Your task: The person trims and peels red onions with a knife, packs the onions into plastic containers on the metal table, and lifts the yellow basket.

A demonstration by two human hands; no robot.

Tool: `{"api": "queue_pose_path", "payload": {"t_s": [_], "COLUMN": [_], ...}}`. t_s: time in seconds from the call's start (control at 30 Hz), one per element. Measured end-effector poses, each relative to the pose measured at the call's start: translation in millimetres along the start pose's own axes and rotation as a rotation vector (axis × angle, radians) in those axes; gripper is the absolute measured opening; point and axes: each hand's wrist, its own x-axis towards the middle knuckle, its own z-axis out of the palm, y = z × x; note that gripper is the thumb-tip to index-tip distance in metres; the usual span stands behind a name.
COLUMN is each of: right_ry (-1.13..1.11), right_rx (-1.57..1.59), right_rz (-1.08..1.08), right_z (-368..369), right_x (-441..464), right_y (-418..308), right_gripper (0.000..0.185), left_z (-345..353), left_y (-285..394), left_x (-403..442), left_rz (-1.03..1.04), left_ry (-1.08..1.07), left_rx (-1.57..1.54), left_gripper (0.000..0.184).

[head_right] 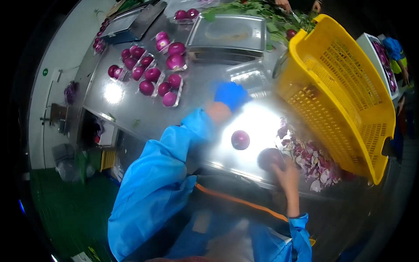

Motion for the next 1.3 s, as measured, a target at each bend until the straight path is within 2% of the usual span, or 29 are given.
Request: {"api": "queue_pose_path", "payload": {"t_s": [0.13, 0.2, 0.33, 0.37, 0.47, 0.53, 0.57, 0.67, 0.73, 0.77, 0.8, 0.9, 0.97, 1.07, 1.17, 1.27, 1.3], "right_ry": [0.03, 0.037, 0.036, 0.049, 0.137, 0.278, 0.295, 0.293, 0.376, 0.407, 0.337, 0.314, 0.253, 0.214, 0.157, 0.154, 0.189], "right_rx": [-0.04, -0.07, -0.08, -0.082, -0.095, -0.083, -0.031, 0.241, 0.169, 0.187, 0.195, 0.18, 0.158, 0.163, 0.106, 0.049, 0.063], "right_rz": [-0.031, -0.032, -0.03, -0.031, -0.04, -0.071, -0.035, 0.046, -0.109, -0.182, -0.184, -0.45, -0.516, -0.654, -0.735, -0.768, -0.752], "right_z": [-2, -2, -3, -3, 5, 9, 11, -4, 1, 6, 4, 19, 28, 41, 49, 54, 54], "right_x": [0, 0, -2, -3, -2, -1, 2, -3, 0, 2, -1, 5, 9, 16, 22, 33, 37], "right_y": [1, 3, -2, -1, 11, 22, 33, 6, 5, 0, -16, -42, -63, -96, -124, -138, -142], "right_gripper": [0.057, 0.057, 0.06, 0.06, 0.059, 0.046, 0.04, 0.024, 0.023, 0.022, 0.019, 0.015, 0.012, 0.012, 0.019, 0.024, 0.026], "left_z": [8, 20, 25, 24, 14, 10, 7, -8, -1, -20, 13, -5, 36, 81, 75, 33, 25], "left_y": [47, 64, 70, 74, 72, 71, 71, 63, 51, 44, 22, -25, -66, -92, -88, -72, -72], "left_x": [-53, -63, -62, -55, -43, -52, -59, -97, -137, -156, -180, -236, -276, -307, -300, -275, -267], "left_rz": [0.073, 0.076, 0.125, 0.078, 0.109, 0.02, 0.056, 0.129, -0.002, -0.146, -0.239, -0.726, -0.828, -1.018, -1.079, -0.839, -0.755], "left_ry": [-0.008, -0.073, -0.038, -0.167, -0.241, 0.084, 0.312, 0.389, 0.5, 0.473, 0.584, 0.554, 0.587, 0.339, 0.256, 0.481, 0.435], "left_rx": [-0.147, -0.126, -0.176, -0.183, -0.091, -0.318, -0.319, -0.508, -0.558, -0.574, -0.603, -0.496, -0.295, -0.661, -0.766, -0.27, -0.267], "left_gripper": [0.024, 0.026, 0.021, 0.02, 0.027, 0.042, 0.051, 0.05, 0.045, 0.045, 0.043, 0.041, 0.039, 0.04, 0.041, 0.046, 0.049]}}
